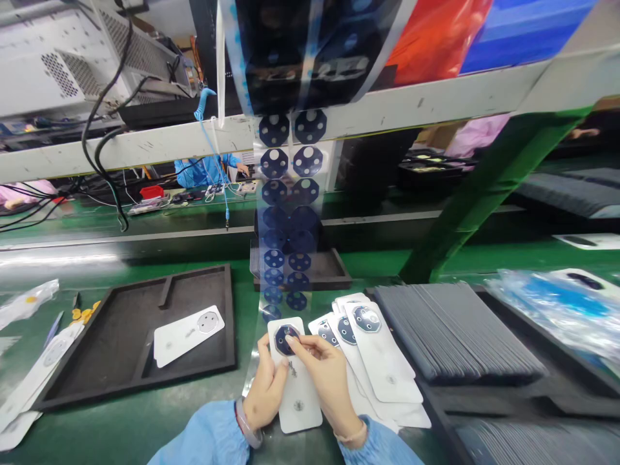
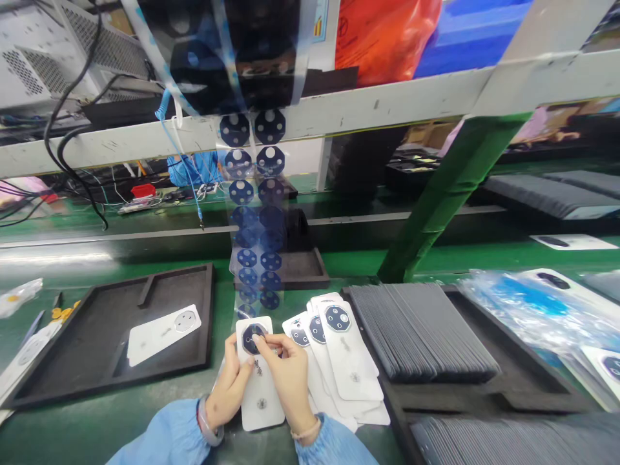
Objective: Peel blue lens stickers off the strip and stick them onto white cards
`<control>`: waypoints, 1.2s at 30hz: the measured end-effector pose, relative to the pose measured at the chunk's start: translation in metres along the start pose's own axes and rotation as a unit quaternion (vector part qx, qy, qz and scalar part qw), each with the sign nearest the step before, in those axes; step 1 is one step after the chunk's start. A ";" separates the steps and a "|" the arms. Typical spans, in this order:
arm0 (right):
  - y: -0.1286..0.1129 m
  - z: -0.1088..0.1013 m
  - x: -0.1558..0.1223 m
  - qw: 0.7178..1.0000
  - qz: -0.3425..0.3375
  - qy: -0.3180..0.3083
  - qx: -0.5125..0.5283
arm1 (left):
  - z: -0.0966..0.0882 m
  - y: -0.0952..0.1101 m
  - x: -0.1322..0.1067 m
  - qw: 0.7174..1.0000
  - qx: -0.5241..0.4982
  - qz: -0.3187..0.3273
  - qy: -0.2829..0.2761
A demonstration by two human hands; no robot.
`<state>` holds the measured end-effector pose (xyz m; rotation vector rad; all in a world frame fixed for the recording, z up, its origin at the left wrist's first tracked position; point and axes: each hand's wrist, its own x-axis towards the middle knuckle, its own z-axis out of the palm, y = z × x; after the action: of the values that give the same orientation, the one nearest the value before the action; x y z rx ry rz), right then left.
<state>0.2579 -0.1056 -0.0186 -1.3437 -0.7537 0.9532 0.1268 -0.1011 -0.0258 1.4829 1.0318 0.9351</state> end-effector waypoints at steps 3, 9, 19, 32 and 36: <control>0.001 0.000 0.001 1.000 -0.006 0.001 -0.012 | 0.001 0.001 -0.001 1.000 -0.017 -0.006 0.001; -0.001 0.004 -0.008 0.982 -0.148 0.012 -0.119 | 0.003 -0.002 0.000 0.998 -0.015 -0.003 0.067; -0.001 -0.004 0.002 0.921 -0.282 0.053 -0.264 | 0.006 -0.003 -0.002 0.993 -0.064 -0.006 0.097; -0.006 -0.003 0.001 0.967 -0.039 -0.252 0.019 | 0.001 0.000 0.006 0.982 -0.129 -0.080 0.111; -0.006 0.002 0.004 0.972 -0.062 -0.227 0.018 | -0.005 0.001 0.012 0.991 -0.014 -0.013 0.135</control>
<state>0.2584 -0.1010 -0.0127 -1.0414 -1.1474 1.1845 0.1255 -0.0885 -0.0235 1.3410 1.2235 1.1488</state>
